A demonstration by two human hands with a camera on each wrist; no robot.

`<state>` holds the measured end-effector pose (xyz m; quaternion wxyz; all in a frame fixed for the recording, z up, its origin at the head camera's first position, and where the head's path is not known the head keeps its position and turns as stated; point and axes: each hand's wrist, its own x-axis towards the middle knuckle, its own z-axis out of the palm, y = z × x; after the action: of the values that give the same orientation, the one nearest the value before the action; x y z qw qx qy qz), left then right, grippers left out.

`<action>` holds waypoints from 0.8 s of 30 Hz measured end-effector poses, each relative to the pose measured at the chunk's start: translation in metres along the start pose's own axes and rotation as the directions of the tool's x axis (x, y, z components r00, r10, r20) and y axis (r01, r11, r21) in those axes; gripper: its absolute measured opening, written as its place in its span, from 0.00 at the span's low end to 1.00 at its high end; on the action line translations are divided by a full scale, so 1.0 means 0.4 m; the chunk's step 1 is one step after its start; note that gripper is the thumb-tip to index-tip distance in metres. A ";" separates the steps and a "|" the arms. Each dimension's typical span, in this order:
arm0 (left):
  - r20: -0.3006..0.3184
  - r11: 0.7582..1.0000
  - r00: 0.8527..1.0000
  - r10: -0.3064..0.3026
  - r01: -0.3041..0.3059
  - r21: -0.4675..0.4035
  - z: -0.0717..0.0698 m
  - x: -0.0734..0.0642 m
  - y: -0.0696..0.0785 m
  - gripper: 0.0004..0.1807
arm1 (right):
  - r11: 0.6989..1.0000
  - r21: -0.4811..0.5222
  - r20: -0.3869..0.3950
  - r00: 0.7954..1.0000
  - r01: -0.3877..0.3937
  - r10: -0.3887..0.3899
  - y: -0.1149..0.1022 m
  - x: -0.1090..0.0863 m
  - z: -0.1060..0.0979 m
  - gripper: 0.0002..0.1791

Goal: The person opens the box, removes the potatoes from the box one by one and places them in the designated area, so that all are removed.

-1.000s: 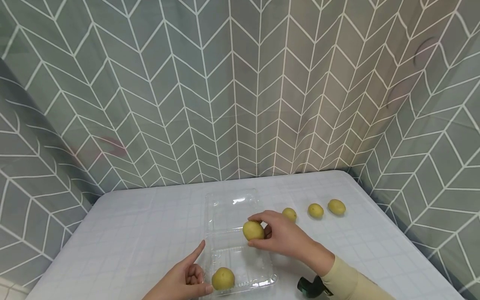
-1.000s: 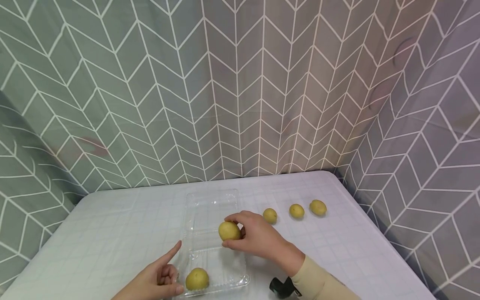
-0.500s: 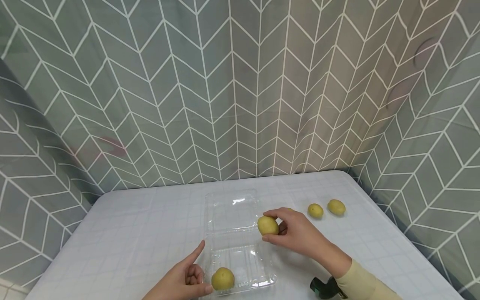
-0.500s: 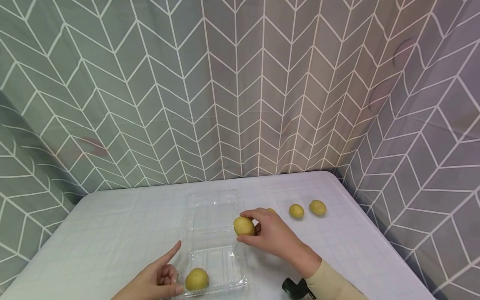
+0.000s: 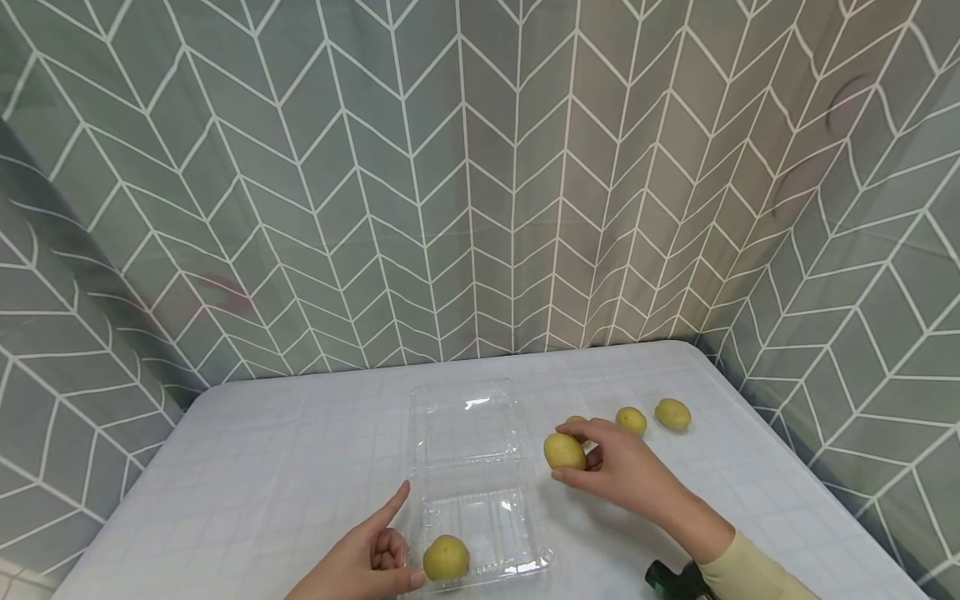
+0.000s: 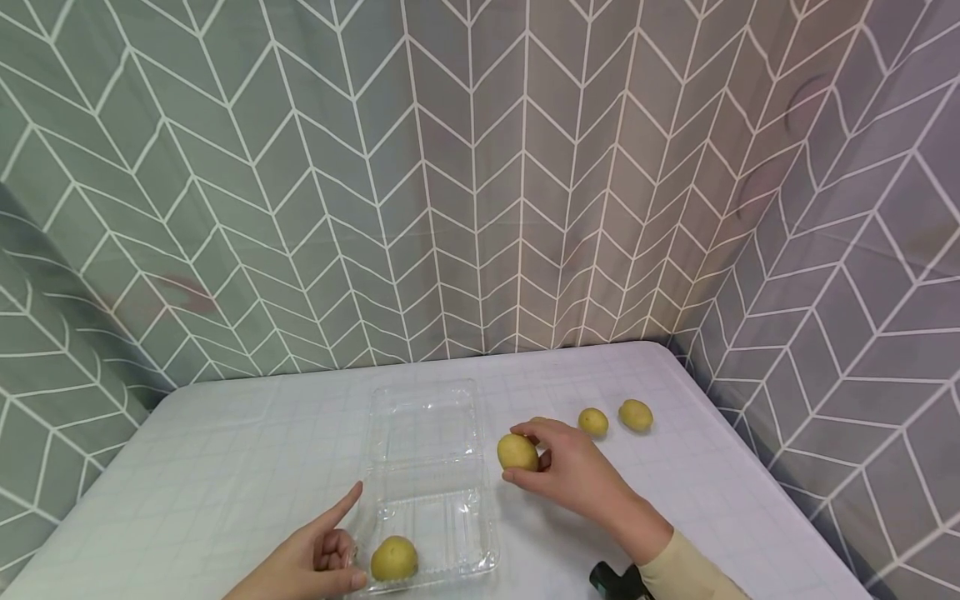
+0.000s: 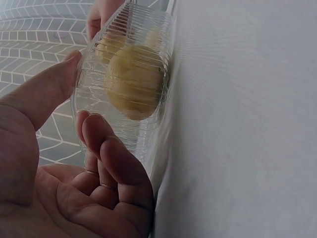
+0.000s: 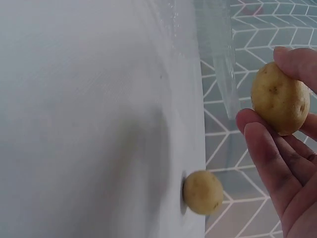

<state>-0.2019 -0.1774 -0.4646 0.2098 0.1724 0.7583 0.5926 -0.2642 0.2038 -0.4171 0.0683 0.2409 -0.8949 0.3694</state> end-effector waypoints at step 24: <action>0.018 0.998 1.000 0.006 -0.005 -0.055 -0.002 -0.006 0.008 0.57 | 0.988 -0.116 -0.062 0.993 -0.105 0.098 0.072 -0.073 -0.022 0.25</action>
<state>-0.2004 -0.1785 -0.4611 0.2197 0.1739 0.7395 0.6121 -0.2529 0.2386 -0.4375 0.0890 0.1800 -0.9242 0.3248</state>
